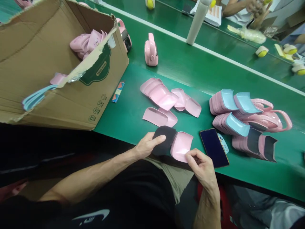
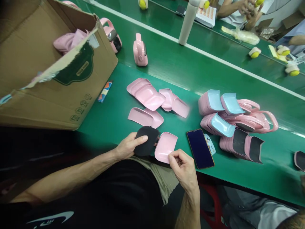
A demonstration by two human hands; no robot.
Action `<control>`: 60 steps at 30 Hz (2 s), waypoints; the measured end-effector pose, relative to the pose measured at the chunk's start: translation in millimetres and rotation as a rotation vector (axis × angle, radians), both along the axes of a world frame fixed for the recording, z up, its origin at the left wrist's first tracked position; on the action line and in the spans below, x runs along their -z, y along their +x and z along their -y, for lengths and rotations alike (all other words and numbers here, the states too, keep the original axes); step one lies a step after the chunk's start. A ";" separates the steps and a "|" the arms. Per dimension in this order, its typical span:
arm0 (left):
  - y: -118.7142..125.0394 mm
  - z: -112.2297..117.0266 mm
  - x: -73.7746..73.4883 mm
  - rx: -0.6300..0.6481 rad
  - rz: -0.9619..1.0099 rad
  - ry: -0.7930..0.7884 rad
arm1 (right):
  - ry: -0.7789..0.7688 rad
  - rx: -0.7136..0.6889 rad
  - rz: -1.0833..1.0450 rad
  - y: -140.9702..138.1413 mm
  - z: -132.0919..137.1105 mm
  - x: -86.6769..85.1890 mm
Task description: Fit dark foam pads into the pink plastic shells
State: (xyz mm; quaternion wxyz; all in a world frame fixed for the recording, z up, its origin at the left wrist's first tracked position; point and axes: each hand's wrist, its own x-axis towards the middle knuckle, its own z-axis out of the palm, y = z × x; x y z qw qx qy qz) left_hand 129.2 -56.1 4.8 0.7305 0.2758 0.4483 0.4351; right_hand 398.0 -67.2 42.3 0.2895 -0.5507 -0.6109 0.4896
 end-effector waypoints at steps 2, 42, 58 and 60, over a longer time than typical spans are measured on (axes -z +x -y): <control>0.4 -0.1 -0.2 -0.003 -0.003 0.002 | 0.013 -0.054 0.036 -0.4 -3.2 -1.8; 16.3 5.9 -29.4 0.056 0.040 0.026 | -0.039 0.134 -0.148 -57.1 -8.8 -25.1; 5.6 -0.1 -21.5 -0.059 0.048 0.055 | 0.000 0.185 0.158 -21.5 -22.7 -2.5; 5.0 -0.2 -19.3 -0.027 0.008 0.101 | 0.016 0.207 0.188 -23.5 -22.0 -1.7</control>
